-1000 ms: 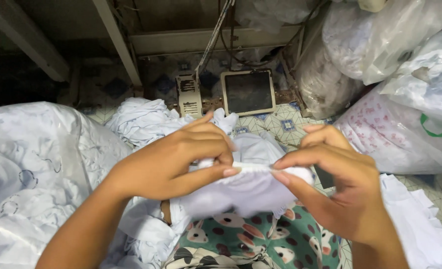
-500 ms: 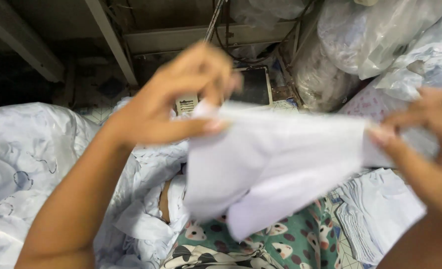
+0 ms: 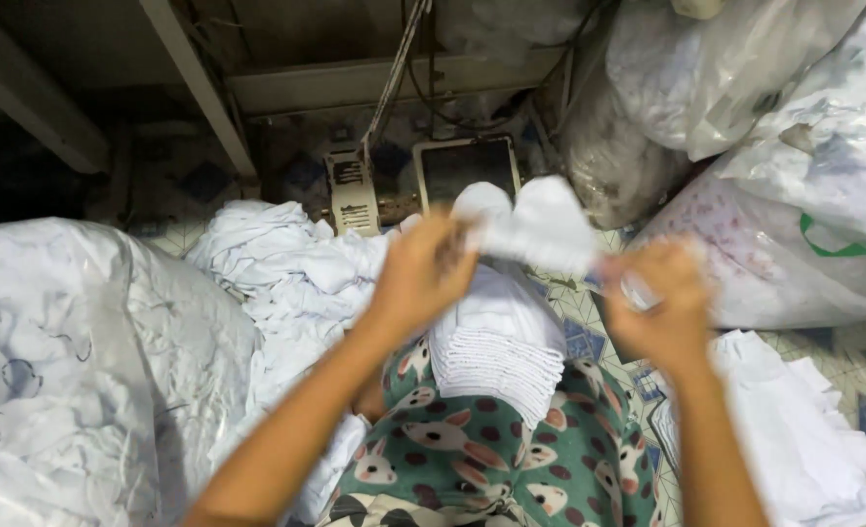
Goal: Picking up, shaking out, and folding small white fabric garments from a large pile on the floor.
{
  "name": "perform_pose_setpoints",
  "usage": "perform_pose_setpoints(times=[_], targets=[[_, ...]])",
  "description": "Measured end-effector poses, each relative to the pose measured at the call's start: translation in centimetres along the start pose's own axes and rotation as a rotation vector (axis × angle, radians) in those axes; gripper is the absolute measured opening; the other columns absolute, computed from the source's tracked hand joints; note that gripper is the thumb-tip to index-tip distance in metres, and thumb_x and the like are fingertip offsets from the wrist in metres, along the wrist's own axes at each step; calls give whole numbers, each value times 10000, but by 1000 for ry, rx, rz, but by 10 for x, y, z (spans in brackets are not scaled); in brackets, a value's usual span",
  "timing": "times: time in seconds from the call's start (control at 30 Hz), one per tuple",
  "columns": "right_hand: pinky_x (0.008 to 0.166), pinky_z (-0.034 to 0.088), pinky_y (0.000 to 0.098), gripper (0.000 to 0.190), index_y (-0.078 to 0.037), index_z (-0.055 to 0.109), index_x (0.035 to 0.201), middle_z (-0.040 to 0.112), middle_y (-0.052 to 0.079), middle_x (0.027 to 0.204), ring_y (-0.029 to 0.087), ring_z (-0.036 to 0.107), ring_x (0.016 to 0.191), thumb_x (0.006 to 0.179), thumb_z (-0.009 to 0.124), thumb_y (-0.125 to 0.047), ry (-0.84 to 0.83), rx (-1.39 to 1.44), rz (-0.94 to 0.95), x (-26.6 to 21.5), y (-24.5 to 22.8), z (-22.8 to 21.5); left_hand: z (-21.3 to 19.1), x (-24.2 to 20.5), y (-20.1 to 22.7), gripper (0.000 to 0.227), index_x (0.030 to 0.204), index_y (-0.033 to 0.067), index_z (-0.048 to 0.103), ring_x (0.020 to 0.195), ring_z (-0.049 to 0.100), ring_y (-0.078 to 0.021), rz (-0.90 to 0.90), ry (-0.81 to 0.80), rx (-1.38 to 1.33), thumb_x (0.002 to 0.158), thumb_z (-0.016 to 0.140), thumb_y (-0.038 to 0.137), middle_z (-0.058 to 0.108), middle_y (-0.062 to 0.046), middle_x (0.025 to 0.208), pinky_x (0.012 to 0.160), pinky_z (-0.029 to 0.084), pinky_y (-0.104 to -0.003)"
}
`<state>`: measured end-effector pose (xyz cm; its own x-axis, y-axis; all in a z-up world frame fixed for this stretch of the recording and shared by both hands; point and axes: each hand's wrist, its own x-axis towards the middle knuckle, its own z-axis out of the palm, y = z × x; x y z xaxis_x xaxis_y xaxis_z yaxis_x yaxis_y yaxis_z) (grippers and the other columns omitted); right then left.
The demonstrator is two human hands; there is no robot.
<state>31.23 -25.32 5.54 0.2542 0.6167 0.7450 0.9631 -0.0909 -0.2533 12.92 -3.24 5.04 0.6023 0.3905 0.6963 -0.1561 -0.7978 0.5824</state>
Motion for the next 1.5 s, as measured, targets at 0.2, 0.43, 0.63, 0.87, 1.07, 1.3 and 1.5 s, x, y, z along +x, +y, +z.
perform_pose_setpoints(times=[0.2,0.43,0.63,0.87,1.07,1.3,1.5], targets=[[865,509,369,259,-148,844,948,762,75,897,273,633,906,749,743,-18,-302,138,578,-98,-23,43,47,-122,-35,169,946,61,737,725,678,-200,-738,-83,-312,780,730,27,737,-87,885,690,554,-308],[877,470,330,280,-132,801,1054,751,26,1052,228,572,925,848,629,-51,-333,125,659,-86,-43,37,47,-132,-37,151,888,53,749,587,498,-92,-818,-139,-398,786,698,-47,643,-44,933,575,457,-228],[982,455,334,341,-112,783,1095,758,36,1158,239,601,1093,798,630,-44,-391,207,735,-98,-51,35,19,-166,-60,279,1090,13,753,1082,646,-217,-696,-97,-498,899,553,47,701,-96,1152,1000,470,-305],[912,477,325,259,-83,757,1111,738,51,1114,212,596,1002,857,714,-51,-189,146,710,-91,-52,20,-44,-265,-216,374,1084,81,650,1007,560,-358,-521,-482,885,710,647,74,563,-157,1145,834,497,-455],[839,459,280,186,-44,767,1055,713,47,948,173,557,879,885,693,-34,-180,241,722,-58,-69,5,-97,-170,-143,326,1101,83,763,908,676,-306,-585,-541,530,908,611,298,713,-94,1030,819,561,-411],[921,515,320,458,-49,688,1225,712,93,1128,198,666,1012,783,787,-115,-296,465,411,32,-146,-2,-116,-33,17,290,1167,135,785,806,460,-145,-132,-226,-89,878,770,156,545,9,757,741,392,-276],[853,505,288,184,-6,696,986,671,79,1038,184,615,938,811,752,-11,-219,637,253,59,-158,-14,-119,13,91,238,998,69,795,658,475,-97,-13,-172,-217,772,864,99,625,3,692,568,370,-216]])
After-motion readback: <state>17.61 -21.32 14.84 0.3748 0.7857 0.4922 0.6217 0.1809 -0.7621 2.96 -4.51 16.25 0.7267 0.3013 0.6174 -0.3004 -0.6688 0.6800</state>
